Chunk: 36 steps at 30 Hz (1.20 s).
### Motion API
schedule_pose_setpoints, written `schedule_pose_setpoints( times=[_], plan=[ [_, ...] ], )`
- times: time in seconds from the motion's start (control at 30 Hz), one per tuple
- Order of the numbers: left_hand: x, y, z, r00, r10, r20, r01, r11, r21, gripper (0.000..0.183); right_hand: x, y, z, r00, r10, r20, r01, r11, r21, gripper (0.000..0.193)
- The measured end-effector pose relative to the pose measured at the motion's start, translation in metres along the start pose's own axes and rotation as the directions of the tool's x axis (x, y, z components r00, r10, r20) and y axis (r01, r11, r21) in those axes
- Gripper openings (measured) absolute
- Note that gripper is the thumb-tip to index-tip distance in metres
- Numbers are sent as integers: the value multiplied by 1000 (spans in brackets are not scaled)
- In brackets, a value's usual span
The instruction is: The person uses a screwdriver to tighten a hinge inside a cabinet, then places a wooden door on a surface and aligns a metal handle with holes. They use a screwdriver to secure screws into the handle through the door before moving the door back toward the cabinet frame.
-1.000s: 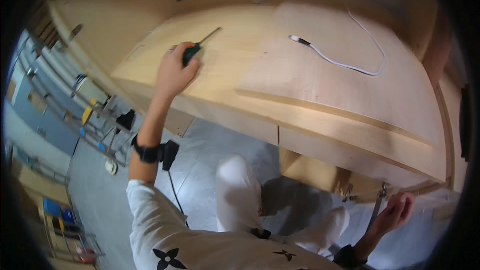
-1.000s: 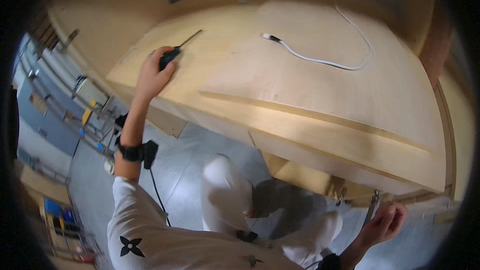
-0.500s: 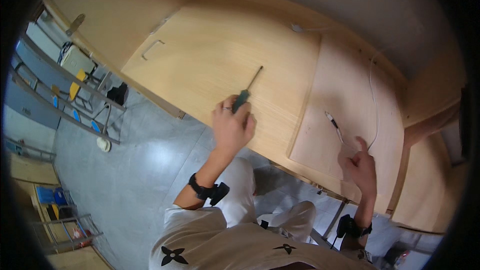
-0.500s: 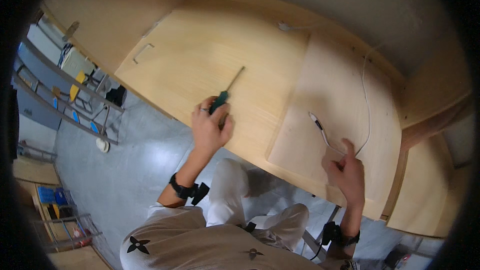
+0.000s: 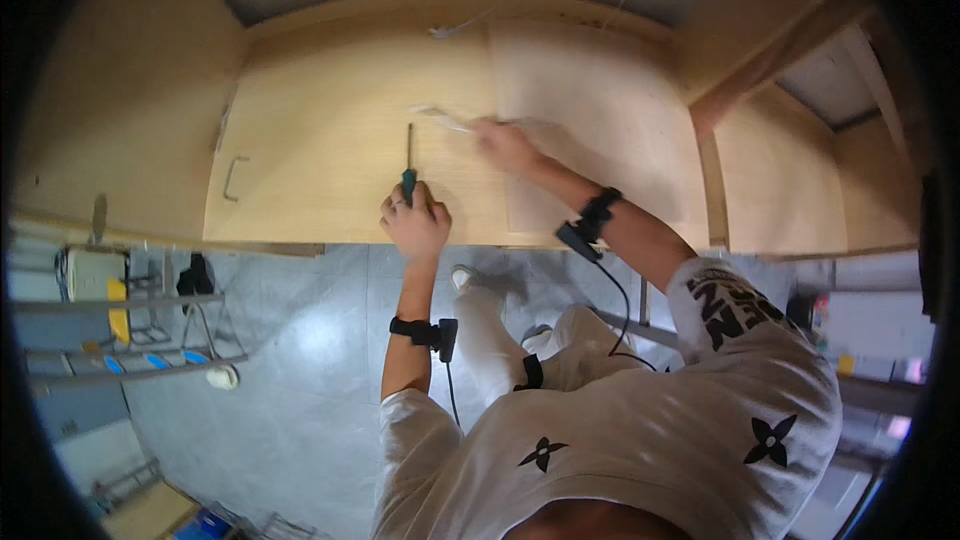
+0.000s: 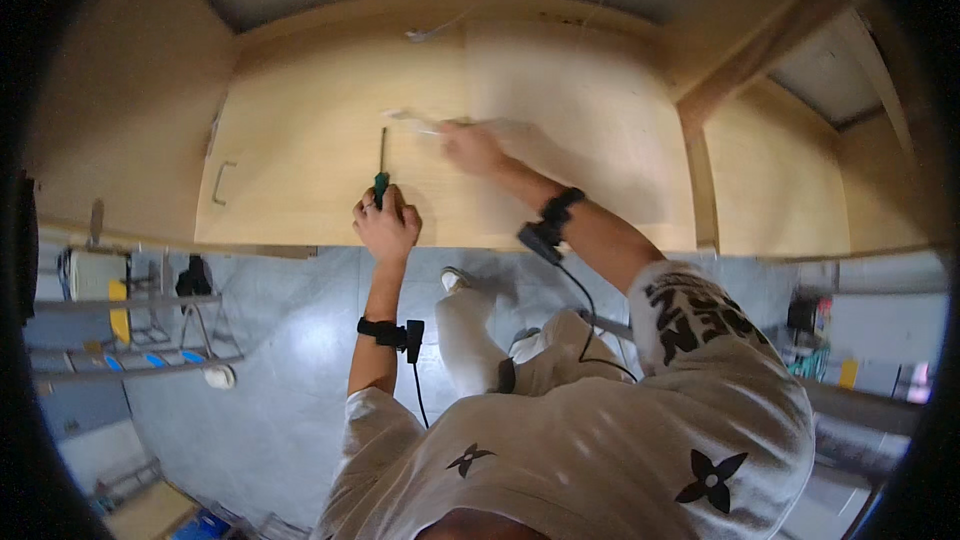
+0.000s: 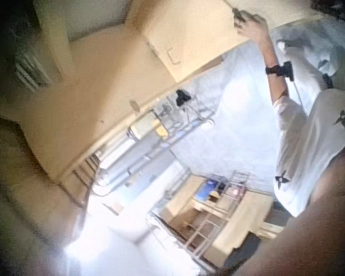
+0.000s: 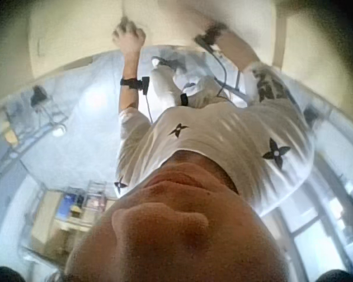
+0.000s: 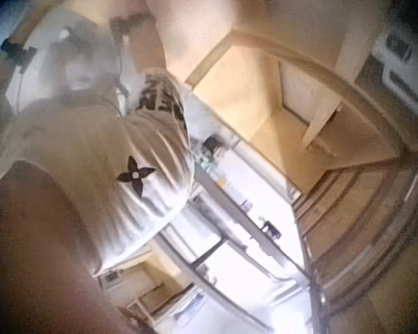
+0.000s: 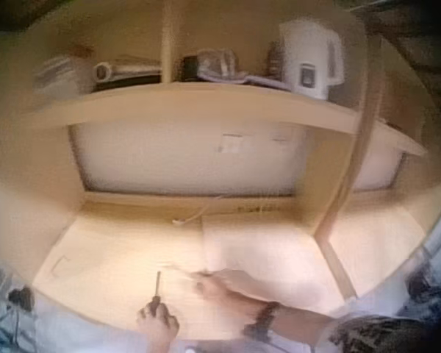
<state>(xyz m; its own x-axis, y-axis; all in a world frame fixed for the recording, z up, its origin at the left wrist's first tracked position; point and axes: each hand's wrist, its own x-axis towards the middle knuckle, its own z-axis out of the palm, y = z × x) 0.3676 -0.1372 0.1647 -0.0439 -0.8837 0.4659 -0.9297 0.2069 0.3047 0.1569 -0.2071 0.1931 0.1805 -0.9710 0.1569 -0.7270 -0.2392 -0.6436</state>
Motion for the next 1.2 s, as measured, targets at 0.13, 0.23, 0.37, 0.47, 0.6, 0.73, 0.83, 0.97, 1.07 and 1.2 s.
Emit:
schedule_pose_setpoints(
  times=[0.13,0.23,0.37,0.47,0.6,0.73,0.83,0.97,1.07,1.2],
  plan=[
    [9,1,-2,991,52,126,-57,998,39,46,-19,-85,-29,973,-203,107,173,955,239,47],
    [11,4,-5,963,70,261,-72,997,-1,46,-69,-55,-42,975,-124,183,120,992,34,50],
    [22,-46,16,944,178,277,-175,984,-34,50,-141,26,-75,958,285,10,-281,950,-137,49],
    [44,-53,14,854,31,519,-74,995,62,60,-212,132,-113,650,622,-436,-642,757,123,50],
    [61,-18,-18,757,-172,630,25,972,236,65,-272,151,-164,326,677,-659,-930,354,-97,56],
    [41,-14,1,923,269,275,-292,955,45,66,-277,154,-169,362,815,-452,-927,363,-88,58],
    [9,66,4,882,377,283,-312,917,-249,61,-290,165,-159,350,824,-445,-930,363,-58,54],
    [-22,80,14,888,301,348,-130,890,-438,57,-267,145,-153,374,799,-471,-920,384,-79,48],
    [-26,92,12,871,328,367,-72,822,-564,58,-273,144,-155,366,837,-407,-931,339,-139,48],
    [-30,90,4,818,237,523,97,841,-533,60,-277,132,-146,388,814,-432,-920,365,-139,48]
  ],
)
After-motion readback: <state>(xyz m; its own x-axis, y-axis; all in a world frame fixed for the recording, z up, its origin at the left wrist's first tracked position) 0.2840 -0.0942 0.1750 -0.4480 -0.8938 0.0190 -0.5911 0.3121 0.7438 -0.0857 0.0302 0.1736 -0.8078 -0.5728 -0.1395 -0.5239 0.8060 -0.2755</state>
